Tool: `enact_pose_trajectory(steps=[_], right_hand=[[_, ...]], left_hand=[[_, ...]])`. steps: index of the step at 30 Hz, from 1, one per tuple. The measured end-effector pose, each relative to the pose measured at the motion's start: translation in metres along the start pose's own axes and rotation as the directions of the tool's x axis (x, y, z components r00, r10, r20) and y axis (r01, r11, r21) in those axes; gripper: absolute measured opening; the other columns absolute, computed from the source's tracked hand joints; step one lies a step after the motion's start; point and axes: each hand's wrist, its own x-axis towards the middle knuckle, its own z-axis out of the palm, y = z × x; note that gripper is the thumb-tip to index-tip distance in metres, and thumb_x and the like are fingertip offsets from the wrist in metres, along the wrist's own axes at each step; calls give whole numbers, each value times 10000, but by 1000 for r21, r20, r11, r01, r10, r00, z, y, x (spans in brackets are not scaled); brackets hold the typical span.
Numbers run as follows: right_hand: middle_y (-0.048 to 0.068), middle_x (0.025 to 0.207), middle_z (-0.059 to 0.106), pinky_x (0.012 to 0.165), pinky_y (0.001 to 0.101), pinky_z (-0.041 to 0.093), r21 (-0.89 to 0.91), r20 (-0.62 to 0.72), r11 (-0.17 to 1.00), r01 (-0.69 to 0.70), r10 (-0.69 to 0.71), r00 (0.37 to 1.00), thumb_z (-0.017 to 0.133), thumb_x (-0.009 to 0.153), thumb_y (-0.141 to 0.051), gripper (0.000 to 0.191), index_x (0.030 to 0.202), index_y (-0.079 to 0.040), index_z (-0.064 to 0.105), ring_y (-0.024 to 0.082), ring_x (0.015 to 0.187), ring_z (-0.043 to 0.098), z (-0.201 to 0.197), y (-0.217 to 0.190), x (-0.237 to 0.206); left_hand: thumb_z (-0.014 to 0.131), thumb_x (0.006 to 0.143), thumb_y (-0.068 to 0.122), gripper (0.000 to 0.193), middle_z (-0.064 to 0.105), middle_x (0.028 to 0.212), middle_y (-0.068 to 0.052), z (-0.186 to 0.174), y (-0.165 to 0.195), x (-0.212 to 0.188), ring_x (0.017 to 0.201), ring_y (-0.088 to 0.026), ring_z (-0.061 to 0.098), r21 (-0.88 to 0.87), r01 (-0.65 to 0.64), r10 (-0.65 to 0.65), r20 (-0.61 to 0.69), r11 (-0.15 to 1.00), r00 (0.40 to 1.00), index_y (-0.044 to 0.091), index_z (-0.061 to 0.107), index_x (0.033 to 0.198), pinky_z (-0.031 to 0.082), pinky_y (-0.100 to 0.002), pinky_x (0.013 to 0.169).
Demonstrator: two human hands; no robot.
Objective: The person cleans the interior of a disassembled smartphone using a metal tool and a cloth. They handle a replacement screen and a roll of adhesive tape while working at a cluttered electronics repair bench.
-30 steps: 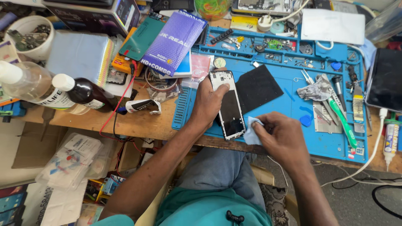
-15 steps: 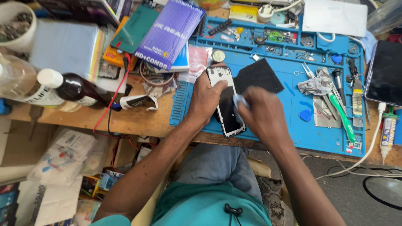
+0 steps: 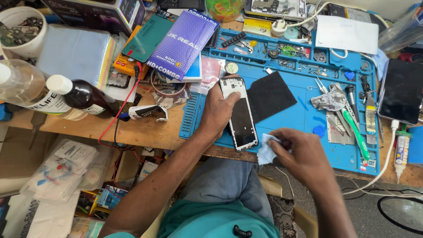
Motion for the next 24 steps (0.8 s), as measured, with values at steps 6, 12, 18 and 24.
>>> enact_pose_trajectory(steps=[6,12,18,24], right_hand=[[133,655,730,532,355,504,-3,-5,1000,21,-21,1000,766,839,-233,238,976,-40,798,182,549,671,21,-9,42],[139,725,746,556,335,517,13,-109,997,73,-71,991,763,890,-227,221,992,-34,798,165,588,675,25,-19,78],[195,1116,749,832,319,574,-92,-393,934,347,-354,849,736,935,-84,422,1338,33,686,224,938,725,-48,26,74],[223,1064,746,819,375,569,-355,-461,919,170,-330,824,696,930,-4,289,1213,20,747,296,904,734,-96,62,47]], left_hand=[[594,876,44,420,702,1043,-97,-2,-2,1,936,-142,664,4,21,-21,-2,1000,1000,-36,607,1288,550,-289,859],[596,879,46,413,699,1014,-110,-4,1,1,892,-149,664,33,45,-45,9,998,999,-50,608,1280,559,-304,800],[602,910,40,498,657,1242,-139,-8,-11,0,1104,-184,653,94,-78,79,-10,993,997,-39,528,1396,528,-306,968],[657,900,-17,794,463,1533,-214,-7,-10,1,1356,-286,499,260,-232,236,14,938,972,8,268,1592,396,-369,1145]])
